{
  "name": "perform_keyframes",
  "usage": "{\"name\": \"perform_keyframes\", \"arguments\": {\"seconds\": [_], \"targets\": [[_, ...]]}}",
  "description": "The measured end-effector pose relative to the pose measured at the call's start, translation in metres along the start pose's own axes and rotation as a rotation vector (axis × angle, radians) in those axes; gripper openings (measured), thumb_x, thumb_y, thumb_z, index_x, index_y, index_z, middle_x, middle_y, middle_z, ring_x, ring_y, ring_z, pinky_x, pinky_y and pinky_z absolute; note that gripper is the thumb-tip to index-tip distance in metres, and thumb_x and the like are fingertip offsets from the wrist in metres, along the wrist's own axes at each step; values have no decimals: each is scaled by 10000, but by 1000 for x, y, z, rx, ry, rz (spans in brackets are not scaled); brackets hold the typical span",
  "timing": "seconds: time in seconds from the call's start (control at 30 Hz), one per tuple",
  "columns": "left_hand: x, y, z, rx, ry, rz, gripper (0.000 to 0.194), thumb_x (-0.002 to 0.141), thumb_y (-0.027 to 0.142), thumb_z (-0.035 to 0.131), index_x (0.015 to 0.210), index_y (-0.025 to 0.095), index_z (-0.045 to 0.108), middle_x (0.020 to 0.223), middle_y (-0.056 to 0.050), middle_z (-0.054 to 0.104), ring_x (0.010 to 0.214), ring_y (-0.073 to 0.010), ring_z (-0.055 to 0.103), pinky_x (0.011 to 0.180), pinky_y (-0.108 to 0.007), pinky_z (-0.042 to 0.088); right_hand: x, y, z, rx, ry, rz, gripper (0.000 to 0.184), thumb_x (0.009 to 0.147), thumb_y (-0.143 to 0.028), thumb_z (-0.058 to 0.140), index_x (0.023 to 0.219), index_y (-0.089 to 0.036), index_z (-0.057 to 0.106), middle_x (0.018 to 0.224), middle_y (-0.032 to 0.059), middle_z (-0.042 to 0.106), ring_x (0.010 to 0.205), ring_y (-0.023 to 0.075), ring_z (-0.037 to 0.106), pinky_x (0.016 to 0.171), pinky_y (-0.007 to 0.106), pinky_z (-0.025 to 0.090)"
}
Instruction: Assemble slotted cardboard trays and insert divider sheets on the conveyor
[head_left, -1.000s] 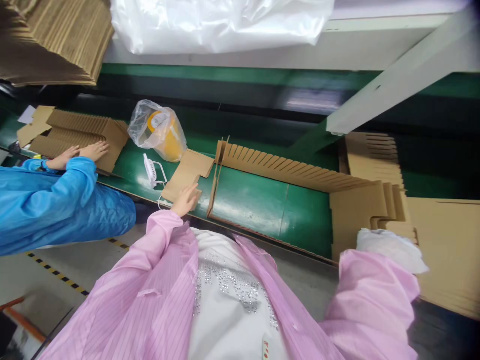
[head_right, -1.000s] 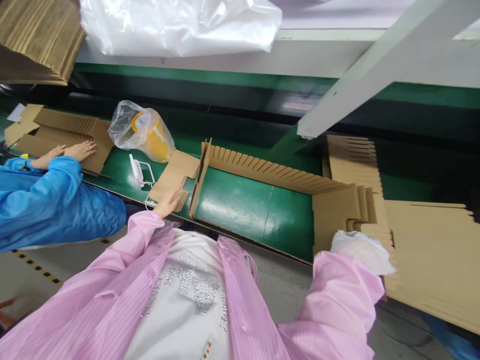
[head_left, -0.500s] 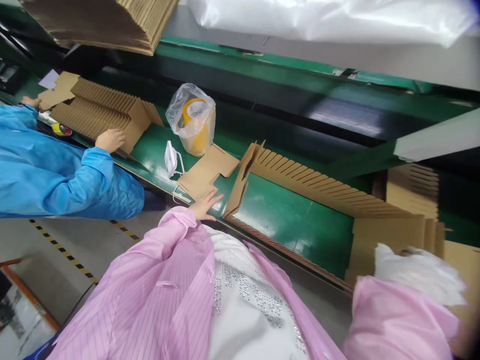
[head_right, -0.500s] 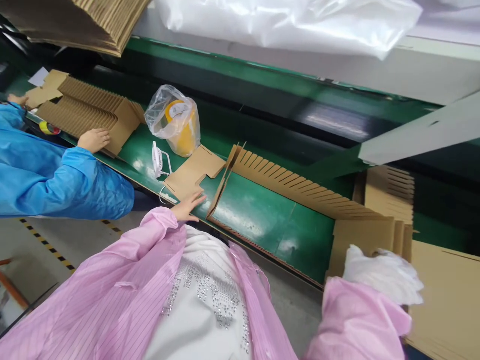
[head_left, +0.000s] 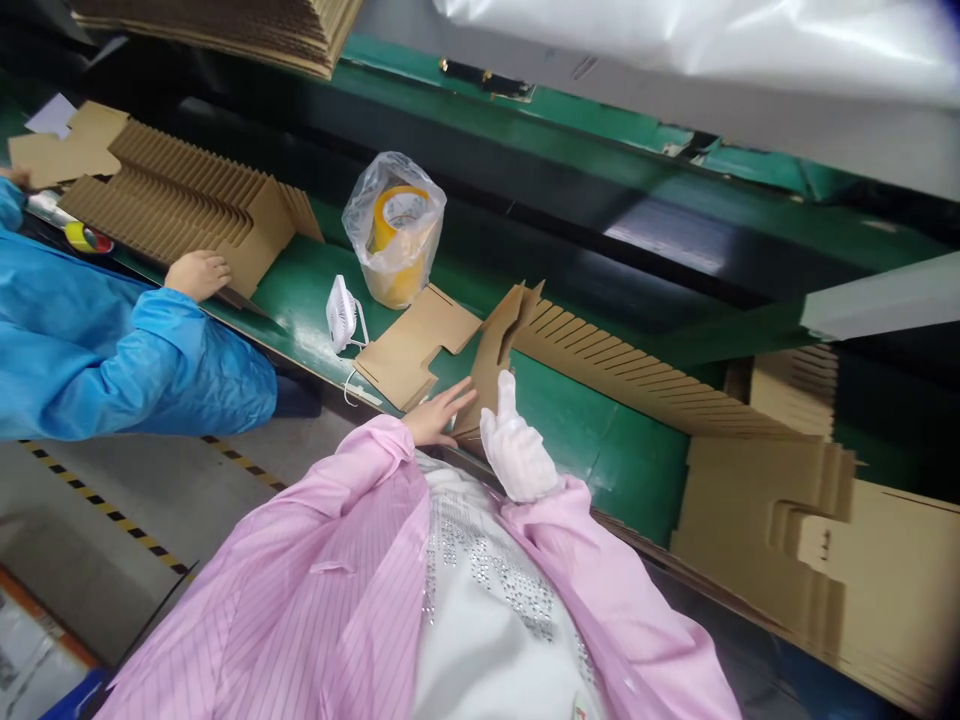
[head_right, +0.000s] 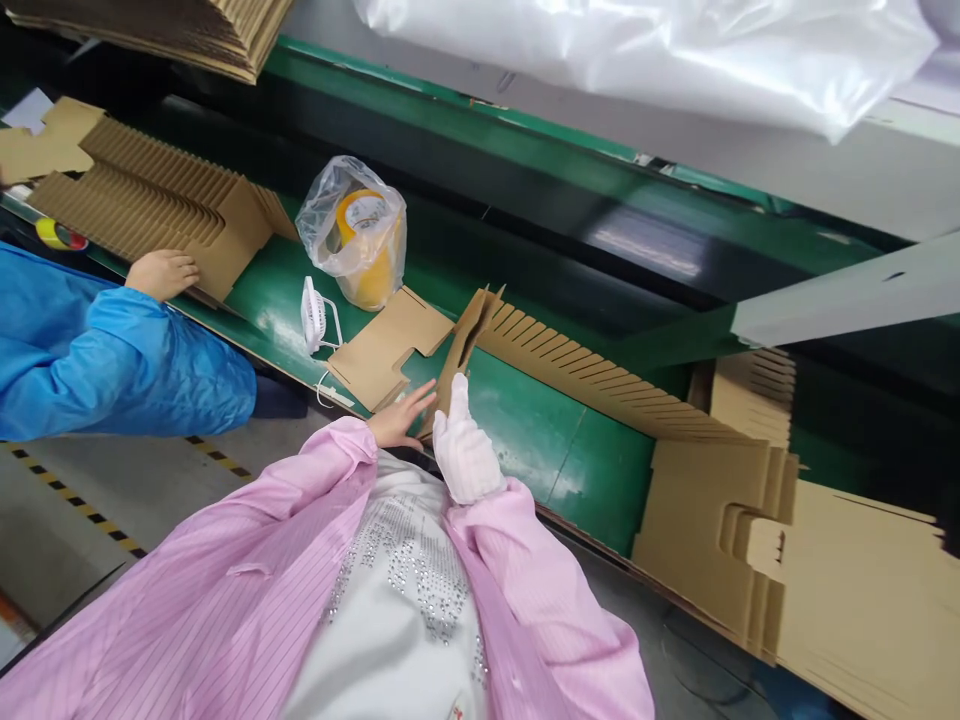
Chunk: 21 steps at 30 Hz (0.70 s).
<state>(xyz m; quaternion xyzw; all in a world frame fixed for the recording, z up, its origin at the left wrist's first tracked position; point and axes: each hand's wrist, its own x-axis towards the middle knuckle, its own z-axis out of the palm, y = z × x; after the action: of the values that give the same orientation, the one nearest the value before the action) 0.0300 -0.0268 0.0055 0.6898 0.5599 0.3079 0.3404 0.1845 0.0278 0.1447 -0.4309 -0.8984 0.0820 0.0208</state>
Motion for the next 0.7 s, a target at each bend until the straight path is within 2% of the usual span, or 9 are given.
{"name": "perform_keyframes", "arguments": {"seconds": [0.07, 0.1, 0.17, 0.23, 0.3, 0.4, 0.47, 0.6, 0.7], "targets": [[-6, -4, 10, 18, -54, -165, 1089, 654, 228, 826, 1515, 194, 161, 1541, -216, 239, 1410, -331, 300, 1059, -452, 404, -4, 2, -1, -95, 2, 30, 687, 967, -447, 190, 1511, -31, 235, 663, 110, 577, 456, 122, 434, 438, 236, 339], [-8, -5, 14, 41, -82, -242, 955, 686, 210, 799, 1481, 173, 271, 1475, -202, 378, 1374, -316, 368, 1042, -428, 422, -5, 2, -3, -144, -3, 49, 677, 967, -444, 197, 1508, -42, 255, 593, 72, 523, 447, 129, 421, 428, 237, 316], [-10, -7, 21, 93, -132, -331, 523, 789, 189, 695, 1289, 160, 545, 1241, -138, 609, 1257, -271, 506, 1014, -377, 440, -5, 0, -7, -227, -26, 80, 662, 967, -443, 212, 1506, -64, 278, 524, 28, 442, 440, 145, 410, 415, 244, 281], [-7, -8, 23, 125, -139, -346, 194, 872, 195, 586, 1040, 165, 679, 1035, -94, 683, 1127, -231, 586, 986, -338, 445, -4, -1, -8, -269, -52, 85, 662, 959, -437, 261, 1509, -70, 270, 506, 11, 412, 441, 153, 412, 415, 245, 278], [-2, -10, 22, 131, -114, -344, 173, 907, 218, 532, 937, 168, 695, 964, -81, 683, 1042, -213, 608, 956, -324, 449, -4, 0, -7, -276, -69, 57, 664, 942, -385, 319, 1514, -55, 243, 511, 7, 417, 446, 150, 424, 424, 242, 304], [7, -13, 19, 128, -79, -355, 184, 919, 235, 511, 923, 167, 683, 940, -75, 665, 996, -206, 603, 906, -314, 460, -2, 6, -3, -287, -39, 57, 657, 905, -222, 328, 1527, -59, 193, 563, 30, 476, 477, 148, 468, 441, 236, 340], [10, -14, 19, 114, -65, -360, 181, 920, 237, 505, 909, 169, 672, 938, -69, 653, 963, -198, 602, 871, -305, 468, 0, 10, -4, -273, -10, 60, 657, 893, -188, 335, 1530, -87, 209, 649, 63, 549, 536, 154, 519, 462, 236, 368], [9, -17, 22, 58, -56, -354, 170, 915, 215, 494, 870, 165, 651, 927, -50, 636, 910, -170, 596, 842, -283, 473, 6, 14, -16, -192, -26, -3, 606, 885, -223, 424, 1479, -125, 356, 930, 130, 656, 745, 190, 607, 595, 263, 464], [7, -19, 23, 2, -47, -341, 170, 911, 197, 484, 855, 161, 641, 899, -39, 625, 886, -152, 592, 848, -273, 473, 6, 14, -25, -198, -13, -63, 620, 830, -118, 446, 1448, -165, 414, 1234, 143, 606, 906, 205, 619, 735, 292, 500]]}}
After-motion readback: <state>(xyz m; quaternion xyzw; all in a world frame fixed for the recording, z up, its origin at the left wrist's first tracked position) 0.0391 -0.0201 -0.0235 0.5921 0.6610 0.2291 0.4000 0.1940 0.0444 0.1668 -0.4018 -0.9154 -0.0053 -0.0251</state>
